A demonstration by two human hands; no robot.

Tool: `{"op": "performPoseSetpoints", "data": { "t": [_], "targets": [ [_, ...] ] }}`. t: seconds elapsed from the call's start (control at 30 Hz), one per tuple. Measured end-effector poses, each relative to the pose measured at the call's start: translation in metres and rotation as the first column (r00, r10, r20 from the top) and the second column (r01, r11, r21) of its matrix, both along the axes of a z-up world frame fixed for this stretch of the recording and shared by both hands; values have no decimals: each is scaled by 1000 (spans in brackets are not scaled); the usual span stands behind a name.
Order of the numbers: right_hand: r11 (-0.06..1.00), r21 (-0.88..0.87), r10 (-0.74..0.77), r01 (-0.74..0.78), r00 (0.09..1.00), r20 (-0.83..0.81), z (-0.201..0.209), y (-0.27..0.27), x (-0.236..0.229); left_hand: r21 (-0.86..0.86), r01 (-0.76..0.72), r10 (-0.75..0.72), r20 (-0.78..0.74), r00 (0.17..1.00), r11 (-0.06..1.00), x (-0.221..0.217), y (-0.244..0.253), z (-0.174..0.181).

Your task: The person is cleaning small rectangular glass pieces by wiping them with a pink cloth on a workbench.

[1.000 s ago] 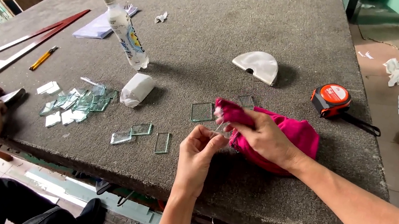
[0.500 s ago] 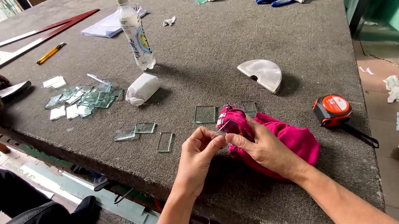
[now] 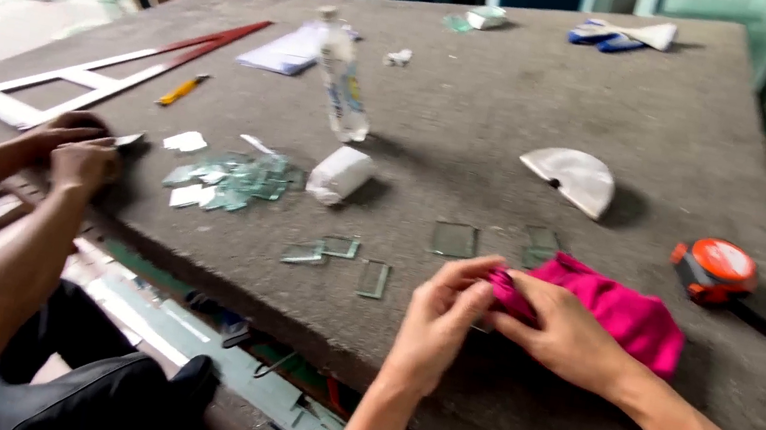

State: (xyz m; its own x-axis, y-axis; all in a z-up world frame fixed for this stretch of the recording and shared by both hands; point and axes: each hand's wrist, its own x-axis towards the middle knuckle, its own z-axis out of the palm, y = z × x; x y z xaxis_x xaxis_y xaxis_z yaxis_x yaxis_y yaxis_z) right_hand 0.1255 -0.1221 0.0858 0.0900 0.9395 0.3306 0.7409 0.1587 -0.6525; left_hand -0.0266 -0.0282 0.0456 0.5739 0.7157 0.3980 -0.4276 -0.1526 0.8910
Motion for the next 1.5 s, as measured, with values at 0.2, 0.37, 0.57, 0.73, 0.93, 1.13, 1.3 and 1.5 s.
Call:
{"op": "performPoseSetpoints", "data": {
  "t": [0.2, 0.37, 0.57, 0.73, 0.93, 1.13, 1.3, 1.5],
  "targets": [
    [1000, -5, -4, 4, 997, 74, -36, 12, 18, 371, -169, 240, -154, 958, 913, -15, -14, 28],
    [999, 21, -44, 41, 987, 153, -71, 21, 37, 413, -255, 347, -164, 924, 875, -12, -12, 14],
    [992, -33, -111, 118, 980, 163, -76, 26, 42, 390, -317, 394, -135, 909, 865, -11, -11, 12],
    [962, -84, -264, 261, 964, -26, -61, 23, 40, 257, -316, 358, -137, 924, 913, -12, -10, 15],
    [973, -72, -212, 217, 974, 77, -100, 40, 70, 289, -288, 371, -290, 882, 913, -3, -4, -3],
    [956, -68, -274, 287, 950, 148, -137, 51, 99, 213, -299, 358, -347, 867, 930, 1, -5, -7],
    [898, -149, -399, 413, 909, 118, -108, 44, 73, 68, -255, 263, -334, 905, 965, -2, -7, 1],
    [842, -274, -484, 465, 875, -2, -80, 42, 57, 125, -301, 326, -318, 890, 945, 4, 8, -20]
  ]
}}
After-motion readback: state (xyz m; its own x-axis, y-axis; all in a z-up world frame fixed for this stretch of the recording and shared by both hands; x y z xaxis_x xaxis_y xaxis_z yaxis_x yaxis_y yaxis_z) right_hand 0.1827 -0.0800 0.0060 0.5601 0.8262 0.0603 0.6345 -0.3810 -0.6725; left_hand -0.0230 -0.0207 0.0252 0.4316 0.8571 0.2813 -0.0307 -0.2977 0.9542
